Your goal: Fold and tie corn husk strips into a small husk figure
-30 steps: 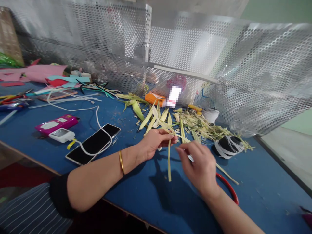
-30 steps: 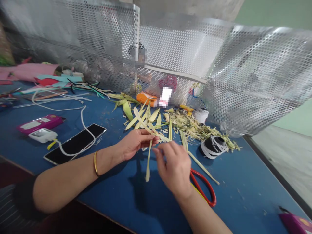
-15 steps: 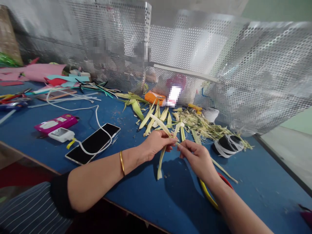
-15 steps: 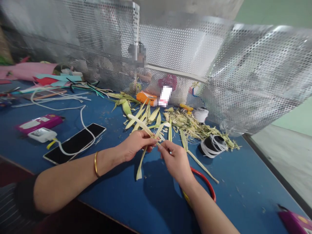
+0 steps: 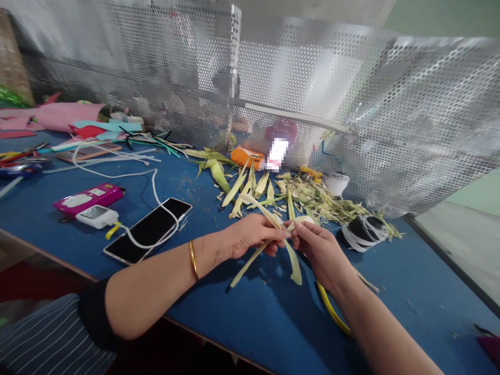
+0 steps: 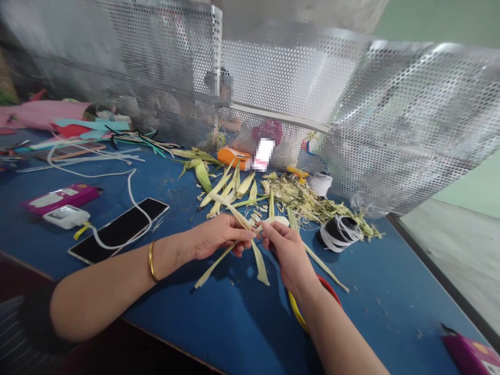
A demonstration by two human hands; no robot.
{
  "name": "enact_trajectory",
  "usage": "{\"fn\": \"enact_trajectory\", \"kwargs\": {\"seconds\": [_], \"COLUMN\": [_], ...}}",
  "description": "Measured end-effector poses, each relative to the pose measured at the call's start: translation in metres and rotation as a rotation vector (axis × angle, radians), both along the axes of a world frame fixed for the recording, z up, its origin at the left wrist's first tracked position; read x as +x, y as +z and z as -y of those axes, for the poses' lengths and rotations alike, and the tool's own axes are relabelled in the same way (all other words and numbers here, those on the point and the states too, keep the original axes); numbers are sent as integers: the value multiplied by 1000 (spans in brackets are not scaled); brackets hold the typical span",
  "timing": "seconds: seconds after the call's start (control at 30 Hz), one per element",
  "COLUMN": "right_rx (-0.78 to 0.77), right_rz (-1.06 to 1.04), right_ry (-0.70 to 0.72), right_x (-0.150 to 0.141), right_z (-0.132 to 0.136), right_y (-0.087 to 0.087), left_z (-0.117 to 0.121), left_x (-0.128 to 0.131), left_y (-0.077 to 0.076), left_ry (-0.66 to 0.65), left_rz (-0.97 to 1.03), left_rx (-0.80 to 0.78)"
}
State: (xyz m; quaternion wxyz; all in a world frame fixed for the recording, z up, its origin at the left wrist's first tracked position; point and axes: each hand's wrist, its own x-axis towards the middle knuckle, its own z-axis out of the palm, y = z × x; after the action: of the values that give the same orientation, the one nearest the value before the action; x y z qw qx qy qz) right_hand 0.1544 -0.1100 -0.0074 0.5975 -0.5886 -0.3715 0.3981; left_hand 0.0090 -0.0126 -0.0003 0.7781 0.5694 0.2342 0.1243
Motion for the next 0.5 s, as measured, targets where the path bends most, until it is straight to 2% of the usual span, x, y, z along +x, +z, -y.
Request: {"fn": "enact_trajectory", "kwargs": {"seconds": [0.1, 0.33, 0.43, 0.5], "right_rx": [11, 108, 26, -3], "right_rz": [-76, 96, 409, 773], "right_ry": [-38, -182, -153, -250], "right_x": [-5, -2, 3, 6], "right_z": [-2, -4, 0, 6], "right_y": [-4, -12, -7, 1], "left_z": [3, 11, 10, 10], "left_x": [2, 6, 5, 4], "left_y": [-4, -9, -8, -7], "left_ry": [3, -8, -1, 2], "left_rz": [-35, 4, -34, -48], "left_rx": [6, 146, 166, 178]}}
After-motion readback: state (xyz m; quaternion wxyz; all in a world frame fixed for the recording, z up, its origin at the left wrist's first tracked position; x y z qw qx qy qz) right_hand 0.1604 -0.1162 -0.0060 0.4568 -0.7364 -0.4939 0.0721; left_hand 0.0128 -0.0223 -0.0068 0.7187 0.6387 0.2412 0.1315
